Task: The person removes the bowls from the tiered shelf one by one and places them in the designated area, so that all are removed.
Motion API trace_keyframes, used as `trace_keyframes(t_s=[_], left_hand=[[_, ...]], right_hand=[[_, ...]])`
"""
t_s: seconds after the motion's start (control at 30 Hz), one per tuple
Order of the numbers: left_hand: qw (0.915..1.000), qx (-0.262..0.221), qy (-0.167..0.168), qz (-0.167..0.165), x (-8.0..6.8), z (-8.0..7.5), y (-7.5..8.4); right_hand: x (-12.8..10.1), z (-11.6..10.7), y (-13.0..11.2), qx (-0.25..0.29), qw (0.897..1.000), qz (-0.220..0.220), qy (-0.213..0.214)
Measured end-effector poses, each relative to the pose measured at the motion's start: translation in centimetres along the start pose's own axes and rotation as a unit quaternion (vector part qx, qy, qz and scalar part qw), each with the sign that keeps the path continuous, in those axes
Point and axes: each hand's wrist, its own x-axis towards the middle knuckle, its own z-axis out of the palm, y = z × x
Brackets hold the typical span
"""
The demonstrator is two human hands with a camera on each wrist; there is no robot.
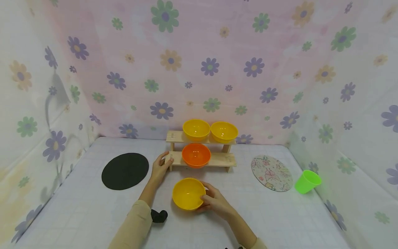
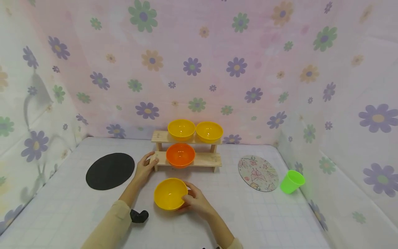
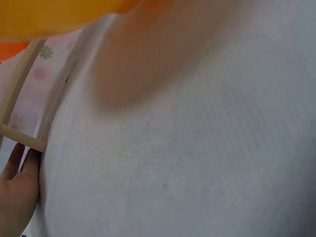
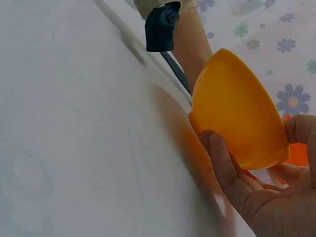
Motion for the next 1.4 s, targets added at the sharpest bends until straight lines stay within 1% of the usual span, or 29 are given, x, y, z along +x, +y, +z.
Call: trace_keyframes(t_s=[0.13, 0.23, 0.37, 0.4, 0.43, 0.53, 0.8, 0.87, 0.93, 1.03, 1.1, 1.13, 1.27, 1.33, 1.4], left_hand=[[1.0, -0.002, 0.001, -0.002, -0.1, 0.0, 0.1], [0.9999, -0.006, -0.008, -0.004, -0.2, -0.1, 0.5], [0.9999, 0.007, -0.014, 0.0, -0.1, -0.2, 0.4], [0.9999, 0.011, -0.013, 0.0, 0.0, -0.2, 0.5], [0.9999, 0.014, -0.01, 0.002, 0.2, -0.2, 0.1], [0.9997, 0.02, -0.009, 0.004, 0.2, -0.2, 0.1], [0.9999, 0.014, -0.009, -0.001, 0.2, -0.1, 0.2], [0.9998, 0.016, -0.01, 0.001, 0.2, -0.2, 0.2], [0.9998, 0.015, -0.01, 0.002, 0.2, -0.2, 0.2], [0.9998, 0.017, -0.014, 0.004, 0.3, -0.2, 0.1], [0.9997, 0.019, -0.015, 0.004, 0.3, -0.2, 0.1], [0.9997, 0.02, -0.015, 0.003, 0.3, -0.2, 0.1], [0.9997, 0.021, -0.015, 0.002, 0.3, -0.2, 0.1], [0.9997, 0.02, -0.013, 0.002, 0.3, -0.2, 0.0], [0.9997, 0.021, -0.014, 0.003, 0.3, -0.1, 0.0]], right_hand=[[0.5, 0.6, 0.3, 0.008, 1.0, 0.001, -0.011], [0.8, 1.1, 0.3, 0.009, 1.0, 0.002, -0.015], [1.2, 1.6, 0.5, 0.014, 1.0, 0.001, -0.026], [1.2, 1.7, 0.6, 0.015, 0.999, 0.0, -0.03], [1.3, 1.7, 0.6, 0.016, 0.999, -0.002, -0.034], [1.4, 1.9, 0.7, 0.016, 0.999, -0.005, -0.041], [1.3, 2.3, 1.0, 0.024, 0.999, 0.007, -0.045], [1.3, 2.3, 1.0, 0.023, 0.999, 0.012, -0.046], [1.2, 2.1, 1.0, 0.002, 0.999, 0.013, -0.043], [1.2, 1.6, 0.6, -0.055, 0.998, 0.007, -0.021], [1.3, 1.2, 0.2, -0.094, 0.996, -0.007, 0.007], [1.4, 0.9, -0.1, -0.104, 0.994, -0.015, 0.022], [2.0, -0.4, -1.2, -0.104, 0.987, -0.053, 0.109], [2.4, -1.0, -1.7, -0.094, 0.981, -0.067, 0.159], [2.9, -1.7, -2.2, -0.085, 0.972, -0.078, 0.206]])
